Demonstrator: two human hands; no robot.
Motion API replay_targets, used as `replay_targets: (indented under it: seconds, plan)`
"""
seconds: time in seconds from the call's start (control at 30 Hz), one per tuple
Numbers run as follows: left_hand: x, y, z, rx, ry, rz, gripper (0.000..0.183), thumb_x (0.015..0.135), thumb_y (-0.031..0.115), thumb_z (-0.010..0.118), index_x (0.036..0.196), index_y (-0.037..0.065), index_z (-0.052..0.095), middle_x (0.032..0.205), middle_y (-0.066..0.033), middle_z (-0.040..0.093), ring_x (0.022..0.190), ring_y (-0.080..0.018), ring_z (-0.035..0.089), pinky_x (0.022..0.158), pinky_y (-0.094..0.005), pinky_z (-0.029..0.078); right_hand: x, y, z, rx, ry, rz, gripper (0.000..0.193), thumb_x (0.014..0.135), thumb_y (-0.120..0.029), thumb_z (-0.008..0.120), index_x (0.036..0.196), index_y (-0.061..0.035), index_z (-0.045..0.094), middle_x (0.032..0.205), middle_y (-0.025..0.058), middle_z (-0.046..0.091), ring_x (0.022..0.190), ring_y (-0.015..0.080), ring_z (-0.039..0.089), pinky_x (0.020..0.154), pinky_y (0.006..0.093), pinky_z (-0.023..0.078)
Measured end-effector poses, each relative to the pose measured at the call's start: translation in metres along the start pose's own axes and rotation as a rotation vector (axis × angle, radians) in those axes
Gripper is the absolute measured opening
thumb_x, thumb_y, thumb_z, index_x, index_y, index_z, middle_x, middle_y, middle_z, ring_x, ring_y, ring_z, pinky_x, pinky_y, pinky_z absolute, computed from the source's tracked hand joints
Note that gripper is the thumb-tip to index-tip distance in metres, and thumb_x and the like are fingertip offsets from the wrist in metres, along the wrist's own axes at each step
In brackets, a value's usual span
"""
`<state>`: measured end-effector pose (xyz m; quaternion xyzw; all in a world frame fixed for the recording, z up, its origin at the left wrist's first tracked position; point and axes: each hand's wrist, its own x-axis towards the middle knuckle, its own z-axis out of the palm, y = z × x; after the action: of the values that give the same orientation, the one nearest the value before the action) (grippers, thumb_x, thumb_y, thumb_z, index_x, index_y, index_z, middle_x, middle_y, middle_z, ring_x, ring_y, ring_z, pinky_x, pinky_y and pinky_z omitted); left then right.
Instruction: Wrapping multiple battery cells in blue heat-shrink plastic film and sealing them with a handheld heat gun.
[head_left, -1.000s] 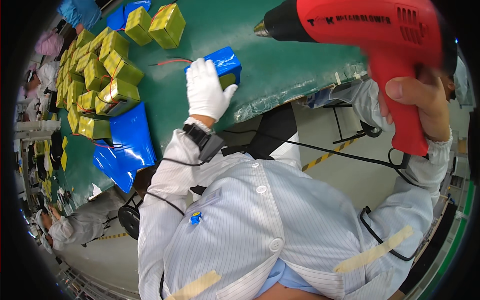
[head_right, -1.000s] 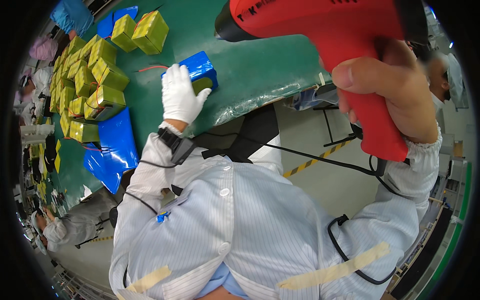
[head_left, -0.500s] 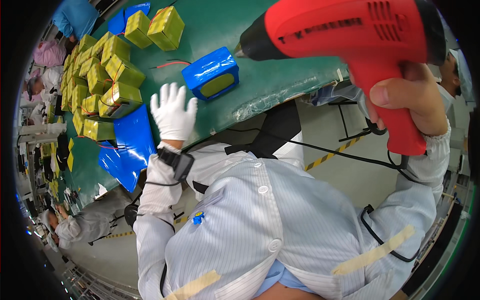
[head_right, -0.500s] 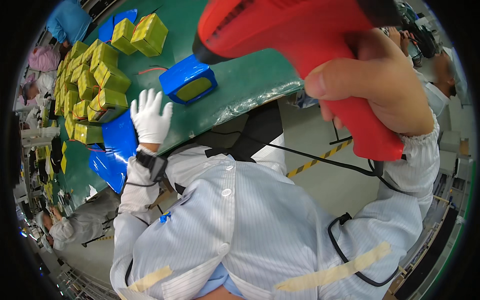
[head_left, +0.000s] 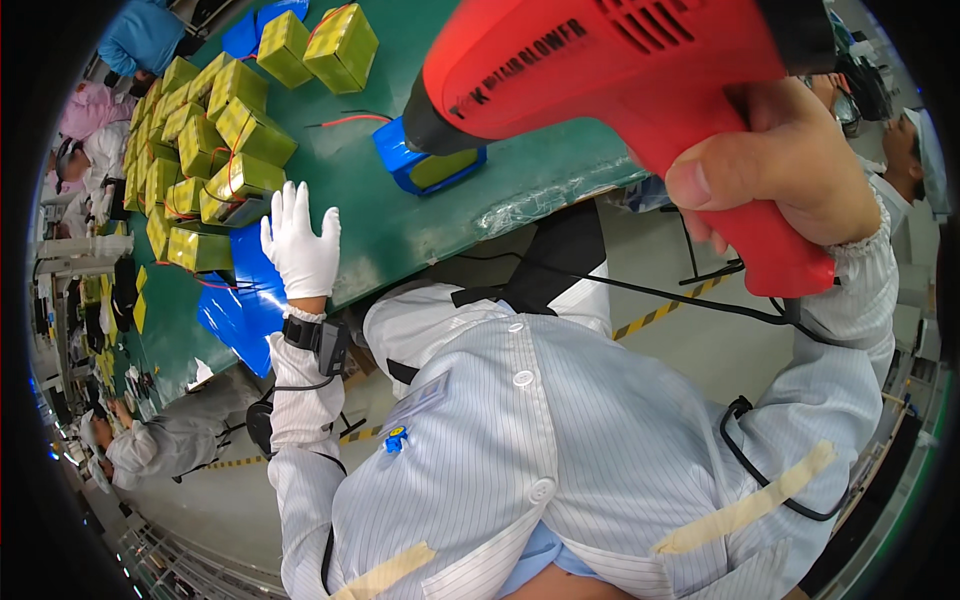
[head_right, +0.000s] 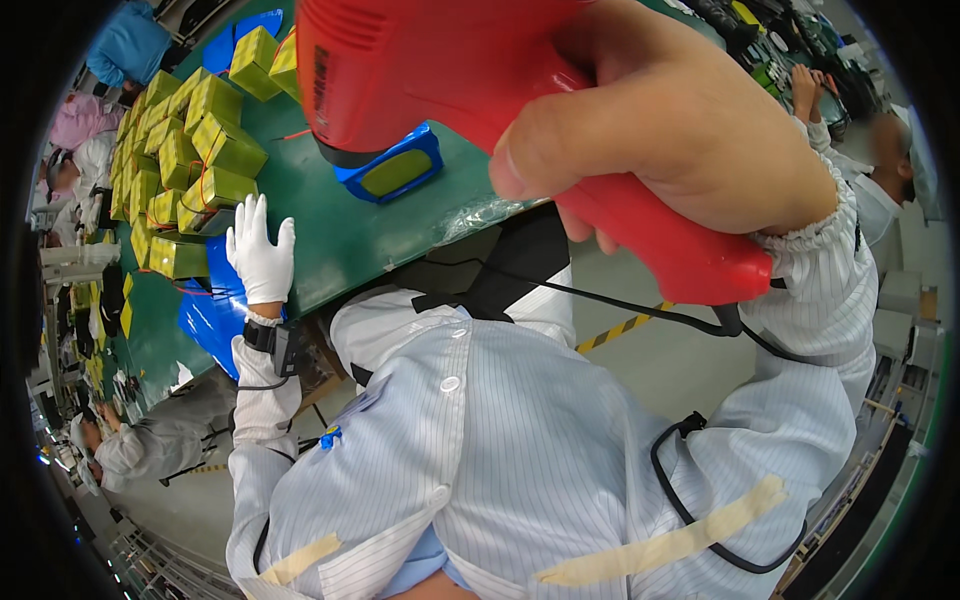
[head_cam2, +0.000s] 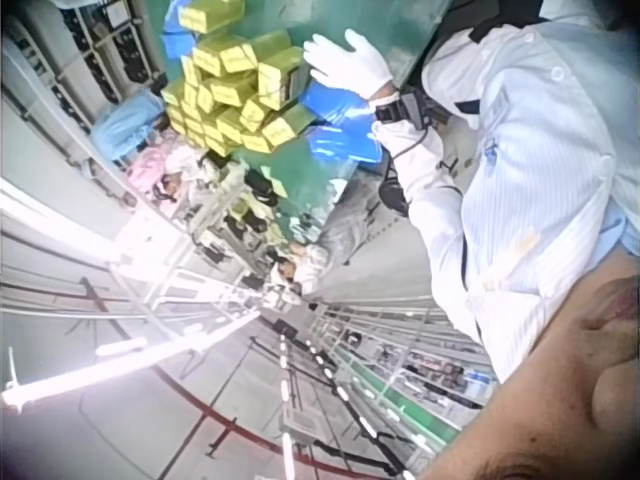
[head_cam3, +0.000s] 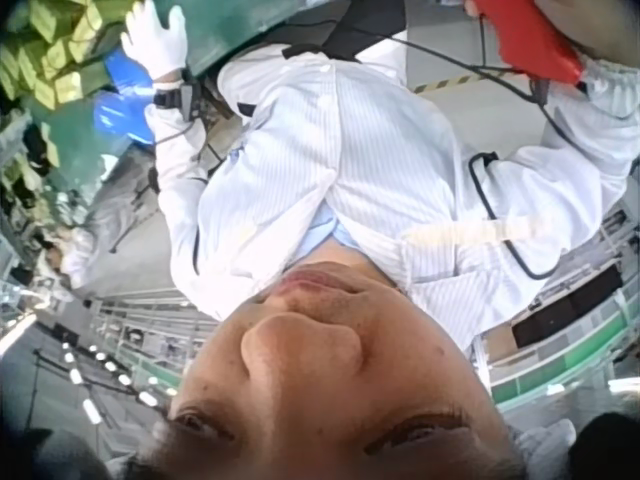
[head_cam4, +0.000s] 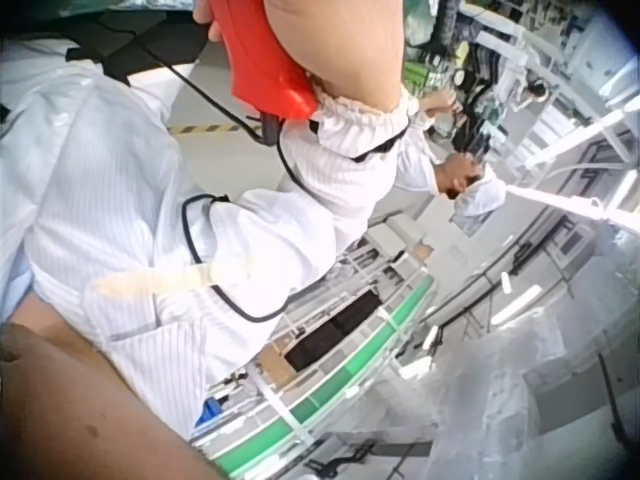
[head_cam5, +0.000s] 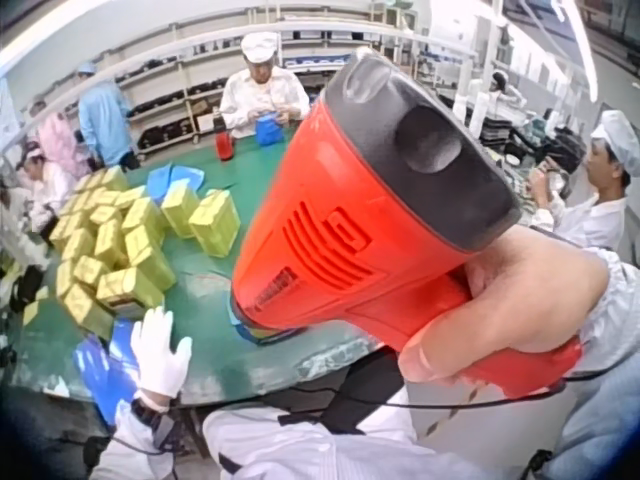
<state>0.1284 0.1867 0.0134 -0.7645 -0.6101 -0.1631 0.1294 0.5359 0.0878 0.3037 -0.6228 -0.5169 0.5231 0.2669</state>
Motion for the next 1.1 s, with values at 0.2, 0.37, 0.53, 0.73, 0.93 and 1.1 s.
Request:
replay_targets:
  seconds: [0.2,0.37,0.53,0.73,0.93,1.1]
  plan:
    - [0.001,0.002,0.003,-0.026,0.001,0.008,0.059,0.089,0.034,0.071,0.141,0.010,0.057,0.151,-0.0117,0.053,0.142,-0.0310,0.045,0.118,-0.0499,0.028,0.002,-0.007,0.008,0.016,0.016,-0.023,0.063,0.071,-0.019,0.080,0.124,0.0057,0.057,0.089,0.0139,0.065,0.055,0.0205,0.064,0.048,0.0318,0.053]
    - [0.004,0.009,0.004,-0.041,0.002,0.021,0.060,0.088,0.033,0.073,0.141,0.008,0.057,0.150,-0.0131,0.054,0.141,-0.0321,0.046,0.117,-0.0493,0.030,0.005,-0.003,0.003,-0.027,0.012,-0.041,0.061,0.072,-0.019,0.079,0.122,0.0057,0.058,0.090,0.0147,0.066,0.055,0.0202,0.064,0.047,0.0318,0.052]
    - [0.008,0.018,0.004,-0.064,-0.007,0.050,0.060,0.090,0.033,0.071,0.143,0.008,0.056,0.151,-0.0136,0.053,0.142,-0.0319,0.045,0.117,-0.0482,0.031,0.006,-0.006,-0.005,-0.074,-0.041,0.054,0.055,0.072,-0.020,0.078,0.116,0.0066,0.060,0.088,0.0138,0.066,0.055,0.0194,0.064,0.047,0.0317,0.052]
    - [0.011,0.025,0.005,-0.082,0.027,0.077,0.060,0.088,0.033,0.073,0.140,0.007,0.058,0.148,-0.0142,0.055,0.140,-0.0326,0.047,0.115,-0.0493,0.033,0.005,-0.010,0.013,-0.011,0.001,0.003,0.055,0.071,-0.019,0.078,0.116,0.0068,0.060,0.085,0.0116,0.065,0.056,0.0184,0.063,0.048,0.0313,0.052]
    - [0.015,0.031,0.001,-0.094,0.013,0.094,0.060,0.089,0.032,0.072,0.140,0.006,0.057,0.149,-0.0147,0.054,0.140,-0.0336,0.046,0.115,-0.0486,0.033,0.001,-0.008,0.009,-0.032,0.017,-0.008,0.058,0.072,-0.016,0.076,0.122,0.0055,0.058,0.085,0.0114,0.064,0.056,0.0184,0.063,0.047,0.0322,0.051]
    - [0.022,0.054,-0.002,-0.087,-0.017,0.162,0.062,0.089,0.033,0.072,0.141,0.004,0.056,0.149,-0.0155,0.053,0.141,-0.0347,0.046,0.115,-0.0487,0.034,-0.005,0.003,-0.002,-0.002,0.060,0.006,0.059,0.072,-0.015,0.076,0.124,0.0073,0.057,0.085,0.0129,0.065,0.056,0.0195,0.063,0.047,0.0320,0.050]
